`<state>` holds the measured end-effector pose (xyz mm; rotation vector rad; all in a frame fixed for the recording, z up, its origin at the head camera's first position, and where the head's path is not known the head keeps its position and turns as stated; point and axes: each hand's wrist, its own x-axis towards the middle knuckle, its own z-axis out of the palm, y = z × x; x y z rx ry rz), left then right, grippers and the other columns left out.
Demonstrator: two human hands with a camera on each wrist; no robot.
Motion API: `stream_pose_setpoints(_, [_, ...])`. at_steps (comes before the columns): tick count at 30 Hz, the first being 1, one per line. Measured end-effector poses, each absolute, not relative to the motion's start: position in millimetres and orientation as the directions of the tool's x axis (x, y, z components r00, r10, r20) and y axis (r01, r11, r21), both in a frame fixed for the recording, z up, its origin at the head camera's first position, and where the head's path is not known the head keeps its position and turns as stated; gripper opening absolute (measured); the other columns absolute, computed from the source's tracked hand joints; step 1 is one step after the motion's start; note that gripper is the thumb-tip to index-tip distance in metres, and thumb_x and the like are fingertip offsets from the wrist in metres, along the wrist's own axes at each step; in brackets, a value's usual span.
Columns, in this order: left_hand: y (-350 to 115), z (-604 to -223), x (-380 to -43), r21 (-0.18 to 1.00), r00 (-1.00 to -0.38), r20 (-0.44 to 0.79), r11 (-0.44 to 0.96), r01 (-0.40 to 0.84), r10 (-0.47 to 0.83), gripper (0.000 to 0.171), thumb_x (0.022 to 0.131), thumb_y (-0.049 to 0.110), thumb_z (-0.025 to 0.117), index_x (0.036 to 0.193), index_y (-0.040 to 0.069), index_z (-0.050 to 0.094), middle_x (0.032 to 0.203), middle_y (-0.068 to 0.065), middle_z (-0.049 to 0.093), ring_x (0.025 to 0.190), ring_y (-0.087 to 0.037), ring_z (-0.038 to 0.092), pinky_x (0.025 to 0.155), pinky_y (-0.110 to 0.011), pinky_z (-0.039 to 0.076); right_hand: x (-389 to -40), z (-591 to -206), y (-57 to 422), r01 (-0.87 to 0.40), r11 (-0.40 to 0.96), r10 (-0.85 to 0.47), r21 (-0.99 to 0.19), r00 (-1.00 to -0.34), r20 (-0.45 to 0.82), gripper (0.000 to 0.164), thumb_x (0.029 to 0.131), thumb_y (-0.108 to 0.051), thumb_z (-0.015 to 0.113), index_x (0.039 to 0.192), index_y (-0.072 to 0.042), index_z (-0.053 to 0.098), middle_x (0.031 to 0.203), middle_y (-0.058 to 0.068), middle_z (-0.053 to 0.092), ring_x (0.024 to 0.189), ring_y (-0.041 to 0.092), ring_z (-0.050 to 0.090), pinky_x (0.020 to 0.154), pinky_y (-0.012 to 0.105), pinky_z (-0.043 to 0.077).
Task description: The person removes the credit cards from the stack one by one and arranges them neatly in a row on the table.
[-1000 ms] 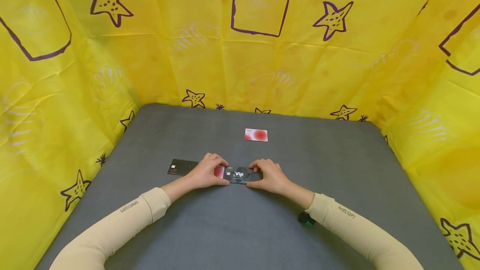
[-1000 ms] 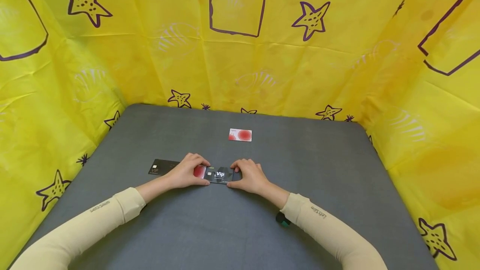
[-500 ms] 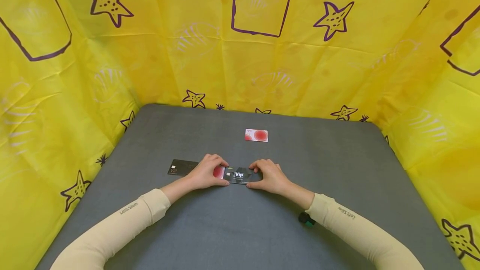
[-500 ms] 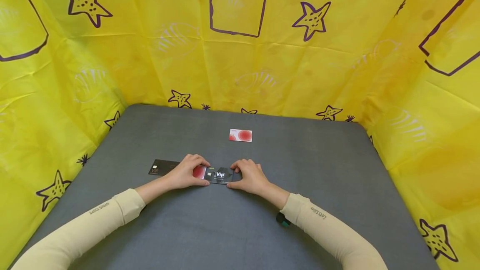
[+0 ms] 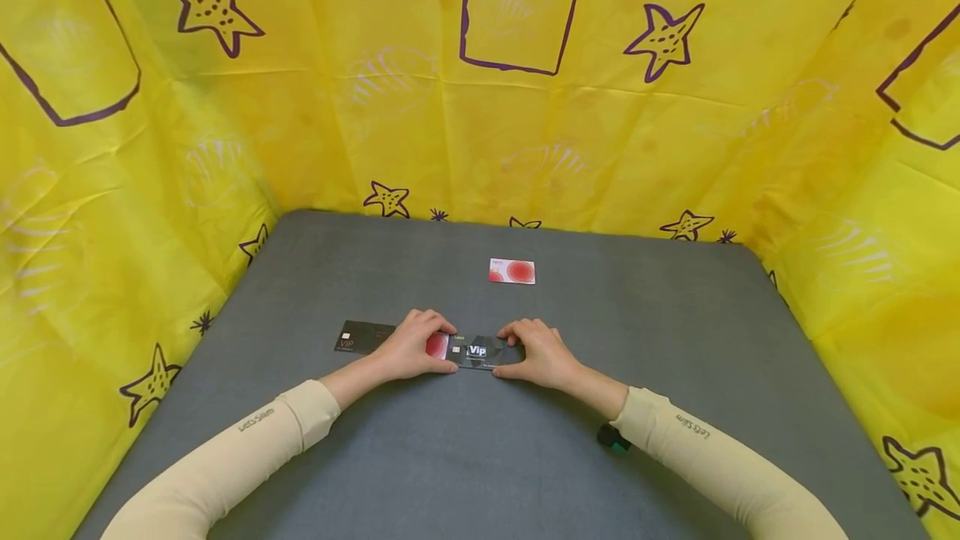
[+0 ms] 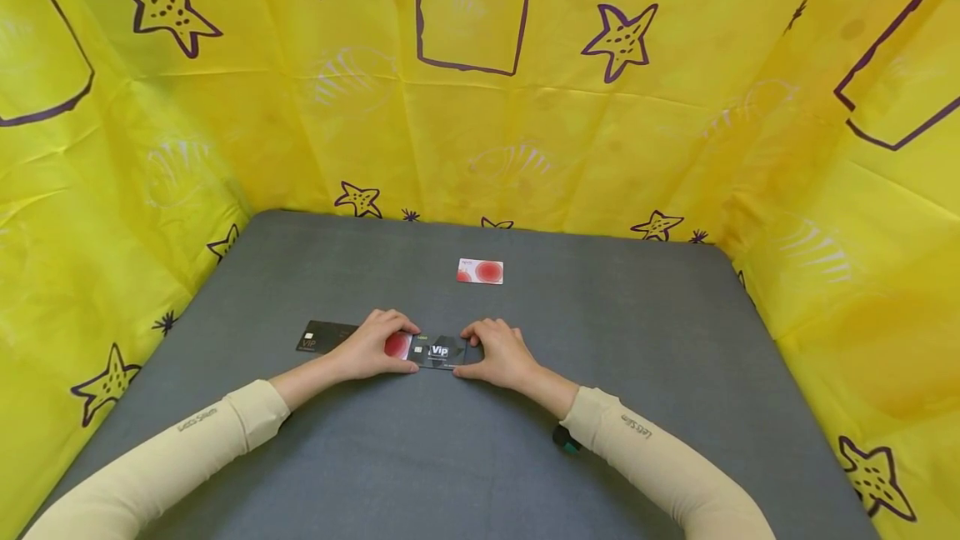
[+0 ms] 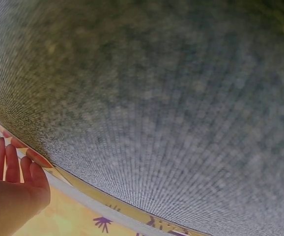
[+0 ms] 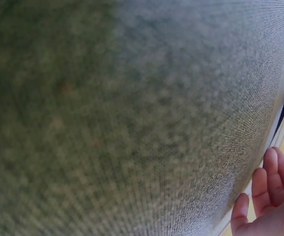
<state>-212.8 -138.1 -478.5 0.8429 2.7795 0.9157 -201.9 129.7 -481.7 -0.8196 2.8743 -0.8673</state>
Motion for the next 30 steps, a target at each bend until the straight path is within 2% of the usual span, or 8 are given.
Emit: stream_pose_setpoints(30, [-137.3,-475.8,-211.4,0.565,-0.841,0.051,0.679,0.47,0.539,0.05,0.074,0.034,0.085,0.115,0.011,0.066,0.111,-0.003,0.059,0.104,-0.024,0.045,0.088,-0.042,0.039,-201.8,-484.2,131.7,-0.474,0.694,-0.501,-0.542,-0.858,0.108,0.054,0.071,-0.041,0.085,0.114,-0.015,0.064,0.092,-0.004,0.056,0.088,0.015,0.046,0.073,0.034,0.031])
